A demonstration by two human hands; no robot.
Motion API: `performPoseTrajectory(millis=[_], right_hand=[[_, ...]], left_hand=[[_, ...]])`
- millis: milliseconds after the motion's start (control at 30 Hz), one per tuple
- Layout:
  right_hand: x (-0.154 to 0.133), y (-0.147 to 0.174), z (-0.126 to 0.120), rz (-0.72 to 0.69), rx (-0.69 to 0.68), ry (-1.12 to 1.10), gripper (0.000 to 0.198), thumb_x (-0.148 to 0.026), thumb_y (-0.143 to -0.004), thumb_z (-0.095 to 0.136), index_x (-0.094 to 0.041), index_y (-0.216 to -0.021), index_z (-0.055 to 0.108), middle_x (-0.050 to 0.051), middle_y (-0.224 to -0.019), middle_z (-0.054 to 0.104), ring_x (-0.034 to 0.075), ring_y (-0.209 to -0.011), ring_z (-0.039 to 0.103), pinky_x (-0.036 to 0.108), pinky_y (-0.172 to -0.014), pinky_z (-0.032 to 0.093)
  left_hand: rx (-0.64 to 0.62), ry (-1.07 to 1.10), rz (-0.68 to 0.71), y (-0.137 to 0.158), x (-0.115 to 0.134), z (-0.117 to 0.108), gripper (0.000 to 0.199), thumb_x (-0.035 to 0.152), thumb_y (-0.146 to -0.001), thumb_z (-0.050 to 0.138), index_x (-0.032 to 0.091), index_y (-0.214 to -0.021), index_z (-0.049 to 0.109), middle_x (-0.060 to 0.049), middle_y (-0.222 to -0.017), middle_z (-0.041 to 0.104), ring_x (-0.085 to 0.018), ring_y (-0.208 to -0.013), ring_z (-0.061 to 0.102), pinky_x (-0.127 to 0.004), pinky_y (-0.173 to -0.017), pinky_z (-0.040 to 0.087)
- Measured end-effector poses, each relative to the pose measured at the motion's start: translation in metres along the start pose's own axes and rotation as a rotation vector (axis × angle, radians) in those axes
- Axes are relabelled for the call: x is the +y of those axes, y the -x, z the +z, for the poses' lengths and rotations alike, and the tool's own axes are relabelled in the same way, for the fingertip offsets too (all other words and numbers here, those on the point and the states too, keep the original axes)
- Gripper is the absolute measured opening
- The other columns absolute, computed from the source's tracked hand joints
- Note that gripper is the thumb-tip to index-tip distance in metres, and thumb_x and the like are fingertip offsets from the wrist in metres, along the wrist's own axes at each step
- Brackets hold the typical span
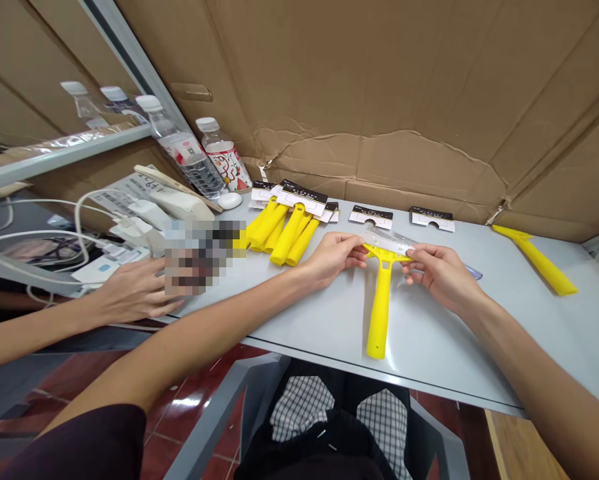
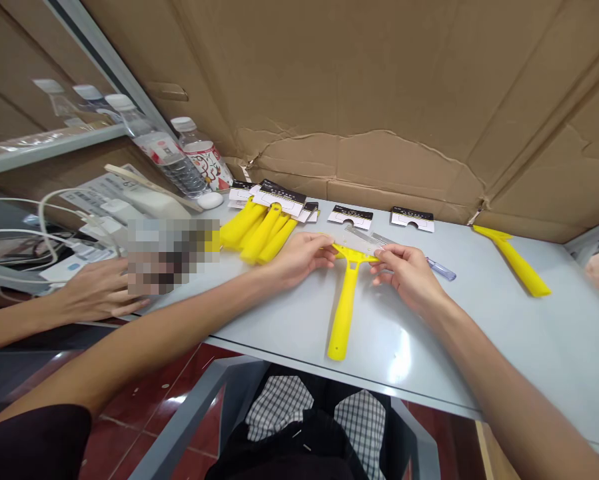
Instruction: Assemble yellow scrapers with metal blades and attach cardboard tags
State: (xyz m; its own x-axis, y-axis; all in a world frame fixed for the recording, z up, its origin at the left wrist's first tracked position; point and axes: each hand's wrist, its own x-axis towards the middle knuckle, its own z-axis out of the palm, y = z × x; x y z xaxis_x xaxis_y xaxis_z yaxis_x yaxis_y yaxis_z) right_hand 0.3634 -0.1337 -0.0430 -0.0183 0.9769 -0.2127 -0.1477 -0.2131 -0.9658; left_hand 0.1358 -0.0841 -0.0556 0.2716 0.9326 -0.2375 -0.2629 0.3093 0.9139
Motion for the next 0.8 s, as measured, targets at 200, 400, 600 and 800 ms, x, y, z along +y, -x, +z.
performPoseTrajectory(millis=[200,400,600,800], right_hand=[[0.0006,0.0002,0.0,-0.002,0.002,0.008,0.036,-0.04,-0.069,0.1,-0.016,-0.084,0.078,0.009,-0.093,0.071,0.018,-0.077,0.068,0.028,-0.057,0.059],[0.0014,0.0002,-0.0009,-0.01,0.005,0.008,0.035,-0.039,-0.07,0.1,-0.016,-0.084,0.079,0.01,-0.093,0.072,0.018,-0.077,0.067,0.029,-0.058,0.058],[0.0016,0.0008,-0.002,-0.01,-0.009,0.003,0.032,-0.038,-0.073,0.099,-0.016,-0.085,0.08,0.009,-0.092,0.072,0.018,-0.078,0.067,0.028,-0.058,0.059],[0.0016,0.0007,-0.0022,-0.015,-0.007,0.004,0.032,-0.039,-0.073,0.099,-0.016,-0.084,0.079,0.009,-0.09,0.072,0.019,-0.078,0.067,0.029,-0.059,0.058]], left_hand=[[0.005,-0.002,-0.005,-0.0004,0.0,0.0009,0.03,0.008,-0.1,0.065,0.012,-0.072,0.074,-0.009,-0.074,0.072,-0.013,-0.065,0.065,-0.029,-0.068,0.058],[-0.003,0.0,-0.015,0.0006,0.0007,0.0005,0.03,0.01,-0.103,0.063,0.01,-0.075,0.074,-0.008,-0.075,0.073,-0.013,-0.065,0.066,-0.028,-0.067,0.058],[0.001,0.003,-0.014,0.0025,0.0013,0.0013,0.03,0.009,-0.103,0.063,0.01,-0.075,0.073,-0.008,-0.074,0.072,-0.013,-0.065,0.066,-0.027,-0.066,0.058],[0.013,0.009,-0.02,0.0046,0.0039,0.0038,0.028,0.007,-0.102,0.064,0.009,-0.075,0.074,-0.008,-0.074,0.071,-0.013,-0.064,0.065,-0.027,-0.066,0.058]])
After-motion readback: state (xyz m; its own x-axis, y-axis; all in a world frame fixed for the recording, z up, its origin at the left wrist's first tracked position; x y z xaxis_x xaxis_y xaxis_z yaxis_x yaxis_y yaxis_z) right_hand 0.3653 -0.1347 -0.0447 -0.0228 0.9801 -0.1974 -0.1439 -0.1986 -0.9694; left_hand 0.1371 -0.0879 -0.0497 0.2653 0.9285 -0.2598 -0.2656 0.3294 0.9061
